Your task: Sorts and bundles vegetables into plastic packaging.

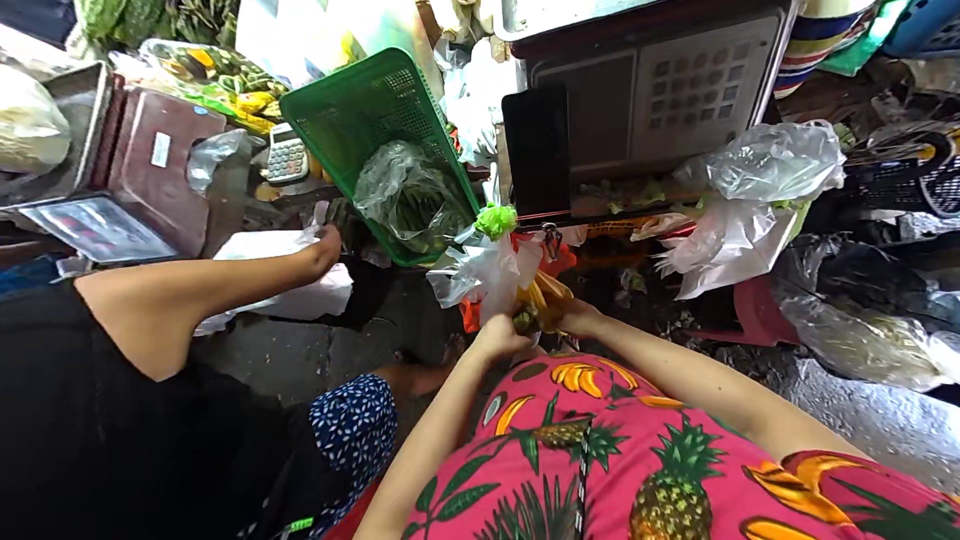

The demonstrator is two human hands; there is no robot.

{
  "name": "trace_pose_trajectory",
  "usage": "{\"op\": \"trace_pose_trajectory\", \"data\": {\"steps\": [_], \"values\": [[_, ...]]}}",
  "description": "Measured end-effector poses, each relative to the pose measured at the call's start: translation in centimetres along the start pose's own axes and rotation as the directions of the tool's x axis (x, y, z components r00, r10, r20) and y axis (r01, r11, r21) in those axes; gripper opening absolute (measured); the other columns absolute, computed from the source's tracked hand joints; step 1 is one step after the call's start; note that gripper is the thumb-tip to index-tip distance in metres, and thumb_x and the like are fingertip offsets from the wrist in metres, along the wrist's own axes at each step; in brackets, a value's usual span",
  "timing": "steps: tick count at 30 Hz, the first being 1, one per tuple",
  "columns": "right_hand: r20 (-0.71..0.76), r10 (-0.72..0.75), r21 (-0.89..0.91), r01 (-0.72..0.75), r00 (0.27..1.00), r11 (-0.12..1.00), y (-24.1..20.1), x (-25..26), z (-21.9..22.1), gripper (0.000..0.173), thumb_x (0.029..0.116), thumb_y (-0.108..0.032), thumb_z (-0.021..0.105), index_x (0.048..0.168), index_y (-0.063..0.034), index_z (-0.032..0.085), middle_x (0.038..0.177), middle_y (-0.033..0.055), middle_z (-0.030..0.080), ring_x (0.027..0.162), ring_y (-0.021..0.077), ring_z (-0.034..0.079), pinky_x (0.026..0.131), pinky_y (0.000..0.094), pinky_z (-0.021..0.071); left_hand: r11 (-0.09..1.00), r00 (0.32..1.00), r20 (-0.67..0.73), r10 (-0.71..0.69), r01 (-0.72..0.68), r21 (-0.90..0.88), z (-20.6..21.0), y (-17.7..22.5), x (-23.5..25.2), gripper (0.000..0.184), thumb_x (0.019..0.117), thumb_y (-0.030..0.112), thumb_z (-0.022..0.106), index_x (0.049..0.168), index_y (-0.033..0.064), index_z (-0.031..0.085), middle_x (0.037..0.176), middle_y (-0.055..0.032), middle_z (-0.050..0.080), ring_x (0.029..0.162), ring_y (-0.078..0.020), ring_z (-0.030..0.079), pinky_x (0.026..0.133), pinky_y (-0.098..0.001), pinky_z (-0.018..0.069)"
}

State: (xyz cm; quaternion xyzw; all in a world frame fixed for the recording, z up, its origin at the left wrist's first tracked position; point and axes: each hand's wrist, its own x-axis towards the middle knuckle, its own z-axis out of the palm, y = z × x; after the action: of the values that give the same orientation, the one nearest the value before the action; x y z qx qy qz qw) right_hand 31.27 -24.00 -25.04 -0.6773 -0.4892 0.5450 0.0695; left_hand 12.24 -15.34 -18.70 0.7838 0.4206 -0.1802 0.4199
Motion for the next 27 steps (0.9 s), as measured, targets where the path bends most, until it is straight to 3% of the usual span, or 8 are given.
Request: {"op": "trace_pose_trajectory", "data": {"steps": [5, 8, 10, 14, 16, 20, 23, 27], "values": [[-0.203, 0.202, -0.014, -0.209, 0.958, 0.978, -0.9, -0.8, -0.1, 0.043, 0.1068, -0.033, 0.044, 0.145, -0.0165, 0.057, 0.130, 0.0219, 0.067, 0.120, 0.0439, 0.063, 0.098, 0.0668, 0.0482, 0.978, 0.995, -0.018, -0.101, 0.096, -0.184, -0.6, -0.6, -0.1, 0.065, 0.0781, 0.039, 0.083, 0.129, 0.0030, 0.063, 0.115, -0.0147, 0.071, 0.109, -0.0244, 0.068, 0.099, -0.0503, 0.0534], [-0.276, 0.162, -0.003, -0.169, 0.948, 0.986, -0.3, -1.0, 0.1, 0.042, 0.1060, -0.036, 0.046, 0.141, -0.0171, 0.060, 0.124, 0.0202, 0.069, 0.116, 0.0422, 0.066, 0.096, 0.0646, 0.0495, 0.989, 0.985, -0.158, -0.066, 0.044, -0.140, 0.0, -0.8, -0.3, 0.068, 0.0799, 0.037, 0.079, 0.137, 0.0068, 0.058, 0.115, -0.0130, 0.071, 0.108, -0.0246, 0.069, 0.097, -0.0510, 0.0549], [-0.287, 0.084, -0.038, -0.099, 0.954, 0.994, 0.1, -1.0, 0.4, 0.039, 0.1029, -0.031, 0.055, 0.137, -0.0129, 0.064, 0.136, 0.0203, 0.062, 0.123, 0.0414, 0.061, 0.100, 0.0630, 0.0486, 0.998, 0.977, -0.201, 0.066, -0.068, -0.005, 0.4, -0.4, -0.5, 0.067, 0.0845, 0.032, 0.075, 0.143, 0.0083, 0.053, 0.115, -0.0142, 0.072, 0.107, -0.0290, 0.070, 0.096, -0.0541, 0.0546], [-0.235, -0.118, -0.158, 0.082, 0.965, 0.984, 1.3, -0.3, 1.0, 0.041, 0.0990, -0.022, 0.061, 0.138, -0.0098, 0.064, 0.149, 0.0164, 0.054, 0.139, 0.0384, 0.048, 0.109, 0.0587, 0.0440, 0.915, 0.944, -0.042, 0.327, -0.305, 0.265, 1.5, 0.6, 0.2, 0.076, 0.0900, 0.023, 0.073, 0.159, 0.0298, 0.041, 0.123, -0.0181, 0.071, 0.109, -0.0394, 0.070, 0.092, -0.0635, 0.0536], [-0.151, -0.100, -0.108, 0.085, 0.983, 0.991, 1.3, -0.1, 0.9, 0.044, 0.1018, -0.029, 0.058, 0.141, -0.0104, 0.060, 0.145, 0.0172, 0.057, 0.137, 0.0379, 0.051, 0.110, 0.0607, 0.0424, 0.895, 0.978, 0.081, 0.190, -0.207, 0.395, 1.9, 1.4, 0.8, 0.080, 0.0916, 0.020, 0.071, 0.162, 0.0299, 0.034, 0.133, -0.0221, 0.065, 0.119, -0.0441, 0.063, 0.097, -0.0660, 0.0494], [-0.107, 0.064, -0.059, -0.071, 0.992, 0.996, 0.3, 0.5, -0.2, 0.050, 0.1114, -0.042, 0.031, 0.148, -0.0149, 0.050, 0.132, 0.0216, 0.065, 0.125, 0.0412, 0.061, 0.104, 0.0639, 0.0459, 0.886, 0.998, 0.069, -0.004, -0.029, 0.462, 2.0, 1.3, 1.3, 0.065, 0.0895, 0.016, 0.072, 0.150, 0.0096, 0.049, 0.140, -0.0237, 0.058, 0.128, -0.0451, 0.056, 0.102, -0.0662, 0.0458], [-0.177, 0.141, -0.100, -0.161, 0.974, 0.982, -0.4, 1.2, -0.5, 0.044, 0.1096, -0.036, 0.037, 0.146, -0.0178, 0.054, 0.131, 0.0211, 0.066, 0.123, 0.0415, 0.063, 0.102, 0.0636, 0.0475, 0.894, 0.995, 0.099, 0.003, -0.047, 0.445, 1.8, 0.9, 1.1, 0.070, 0.0900, 0.019, 0.073, 0.154, 0.0125, 0.045, 0.136, -0.0236, 0.061, 0.124, -0.0441, 0.059, 0.101, -0.0653, 0.0463], [-0.243, 0.171, -0.125, -0.206, 0.955, 0.971, -1.0, 2.0, -0.4, 0.043, 0.1029, -0.033, 0.053, 0.140, -0.0110, 0.058, 0.126, 0.0226, 0.068, 0.119, 0.0434, 0.064, 0.098, 0.0647, 0.0492, 0.918, 0.992, 0.120, 0.046, -0.089, 0.386, 2.4, 0.7, 0.8, 0.074, 0.0884, 0.023, 0.075, 0.155, 0.0185, 0.043, 0.127, -0.0228, 0.066, 0.118, -0.0440, 0.063, 0.098, -0.0654, 0.0486]]}}
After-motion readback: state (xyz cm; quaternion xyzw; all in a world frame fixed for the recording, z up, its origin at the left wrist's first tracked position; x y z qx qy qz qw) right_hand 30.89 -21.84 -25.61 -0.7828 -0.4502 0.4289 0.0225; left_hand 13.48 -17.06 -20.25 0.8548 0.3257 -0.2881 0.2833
